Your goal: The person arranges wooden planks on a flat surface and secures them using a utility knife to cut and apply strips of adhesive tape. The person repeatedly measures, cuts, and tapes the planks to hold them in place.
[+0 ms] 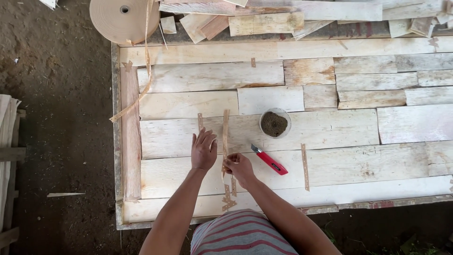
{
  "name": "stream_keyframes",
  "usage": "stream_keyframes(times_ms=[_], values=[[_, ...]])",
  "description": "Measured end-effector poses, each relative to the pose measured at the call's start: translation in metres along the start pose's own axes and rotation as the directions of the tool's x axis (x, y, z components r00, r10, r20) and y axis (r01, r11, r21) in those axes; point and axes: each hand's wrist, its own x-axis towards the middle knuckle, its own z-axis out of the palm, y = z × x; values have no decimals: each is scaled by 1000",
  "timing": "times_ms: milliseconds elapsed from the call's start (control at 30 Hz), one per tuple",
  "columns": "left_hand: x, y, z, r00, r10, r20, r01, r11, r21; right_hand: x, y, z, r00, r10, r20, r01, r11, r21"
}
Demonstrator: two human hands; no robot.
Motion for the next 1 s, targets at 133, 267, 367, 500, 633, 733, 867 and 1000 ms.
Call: stream_keyframes(times_ms=[133, 267, 367, 500, 633, 733, 867, 1000], values=[[-5, 11, -4, 1000, 1, 15, -1, 1000, 1, 1, 8, -21, 999, -22, 34, 21, 999, 35], [-10, 17, -1, 1000, 3, 24, -3, 1000, 1, -7, 11, -49, 933, -355, -62, 195, 643, -741], [-12, 22, 7, 1000, 9, 24, -9, 1000, 7, -30, -5, -67, 855, -508, -105, 162, 454, -876], [-7, 40, 13, 999, 34, 37, -37, 997, 64, -35, -18, -90, 865, -480, -147, -33, 239, -970], [3, 52, 22, 999, 17, 47, -21, 997, 79, -6, -3, -109, 879, -471, -77, -19, 127, -992], [19, 57, 26, 998, -10, 66, 4, 996, 87, -5, -17, -106, 810, -578, 100, 168, 64, -984], [54, 61, 27, 994, -76, 76, 67, 991, 116, 4, -67, -88, 727, -663, 178, 436, 246, -866], [97, 75, 25, 978, -136, 157, 105, 976, 191, 51, -144, -105, 729, -657, 194, 463, 265, -846]])
